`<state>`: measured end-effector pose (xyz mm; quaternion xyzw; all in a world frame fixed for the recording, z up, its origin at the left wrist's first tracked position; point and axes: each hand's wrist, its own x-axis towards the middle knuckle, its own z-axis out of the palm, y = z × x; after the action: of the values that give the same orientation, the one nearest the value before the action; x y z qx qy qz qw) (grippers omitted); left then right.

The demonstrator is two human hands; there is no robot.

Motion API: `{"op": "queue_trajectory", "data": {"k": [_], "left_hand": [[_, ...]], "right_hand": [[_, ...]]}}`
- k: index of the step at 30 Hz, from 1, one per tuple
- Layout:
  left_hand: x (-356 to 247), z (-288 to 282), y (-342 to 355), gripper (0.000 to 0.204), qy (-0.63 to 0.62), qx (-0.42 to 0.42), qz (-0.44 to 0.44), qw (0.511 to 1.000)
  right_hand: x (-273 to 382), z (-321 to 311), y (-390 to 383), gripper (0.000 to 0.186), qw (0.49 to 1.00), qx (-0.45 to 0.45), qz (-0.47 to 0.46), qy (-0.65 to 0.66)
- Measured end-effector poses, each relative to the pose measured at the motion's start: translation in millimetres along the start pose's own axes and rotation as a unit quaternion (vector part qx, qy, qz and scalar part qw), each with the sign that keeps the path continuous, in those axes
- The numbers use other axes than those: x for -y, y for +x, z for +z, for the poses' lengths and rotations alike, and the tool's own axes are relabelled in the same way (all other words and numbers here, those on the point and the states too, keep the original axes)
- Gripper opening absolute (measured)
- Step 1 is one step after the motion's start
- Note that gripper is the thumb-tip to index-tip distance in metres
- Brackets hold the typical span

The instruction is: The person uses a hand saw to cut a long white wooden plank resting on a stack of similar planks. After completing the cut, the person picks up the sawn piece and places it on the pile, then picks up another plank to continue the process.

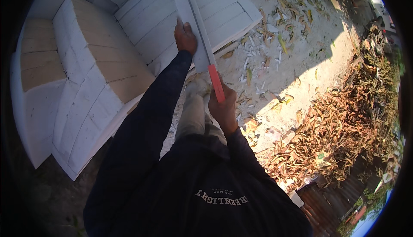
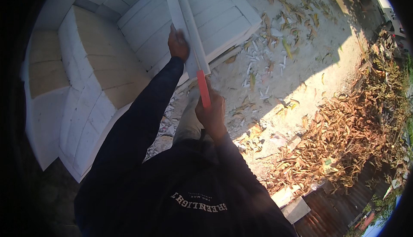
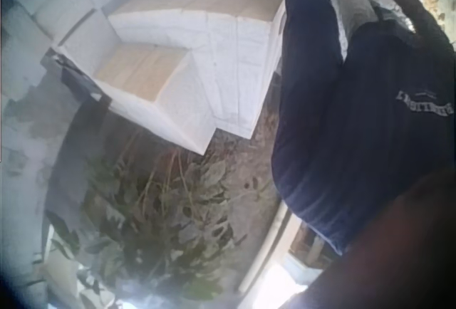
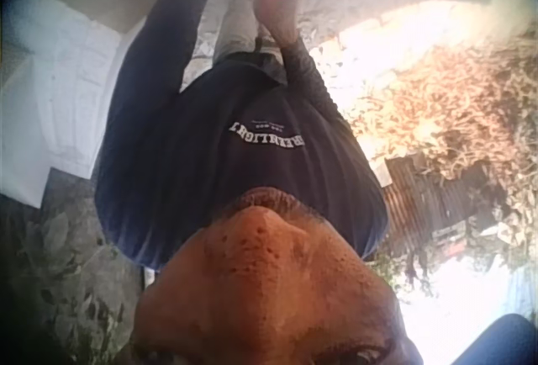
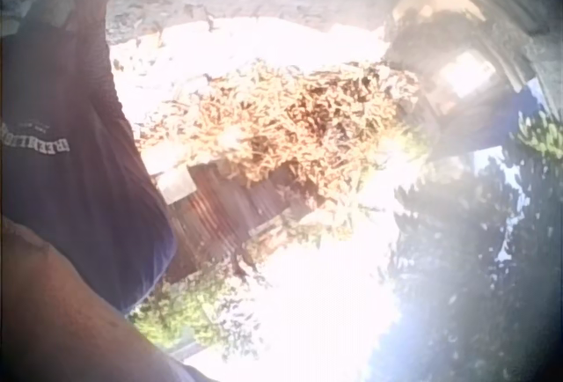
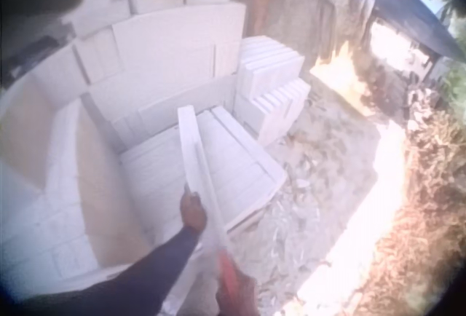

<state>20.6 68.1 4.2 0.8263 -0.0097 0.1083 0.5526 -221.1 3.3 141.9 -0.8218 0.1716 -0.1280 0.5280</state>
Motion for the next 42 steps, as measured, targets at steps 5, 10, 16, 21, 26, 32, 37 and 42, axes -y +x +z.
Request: {"op": "queue_trajectory", "data": {"k": [5, 10, 16, 21, 26, 32, 37, 42], "left_hand": [[0, -2, 3, 0.052, -0.005, 0.008, 0.013, 1.000], [-19, -7, 1, 0.051, 0.077, 0.012, 0.073, 0.994], [-19, -9, 4, 0.052, 0.089, 0.032, 0.140, 0.986], [-21, -10, 4, 0.050, 0.082, 0.031, 0.139, 0.986], [-24, -10, 3, 0.049, 0.094, 0.038, 0.129, 0.986], [-19, -10, 2, 0.049, 0.109, 0.047, 0.139, 0.983], [-17, -8, 1, 0.047, 0.093, 0.037, 0.130, 0.986], [-13, -5, 6, 0.045, 0.084, 0.038, 0.129, 0.987]], "right_hand": [[14, 0, 15, 0.038, 0.999, 0.009, 0.040, -0.017], [6, 2, 4, 0.049, 0.999, 0.012, 0.042, -0.015], [3, 4, 4, 0.060, 0.999, 0.019, 0.029, -0.002], [5, -1, 0, 0.061, 0.999, 0.025, 0.033, -0.019], [1, -2, -9, 0.061, 1.000, 0.016, 0.021, -0.006], [17, 2, 6, 0.064, 0.997, 0.048, 0.057, -0.036], [5, -4, -15, 0.065, 0.999, 0.021, 0.010, -0.041], [-2, 5, 13, 0.060, 0.999, 0.028, -0.005, -0.044]]}}
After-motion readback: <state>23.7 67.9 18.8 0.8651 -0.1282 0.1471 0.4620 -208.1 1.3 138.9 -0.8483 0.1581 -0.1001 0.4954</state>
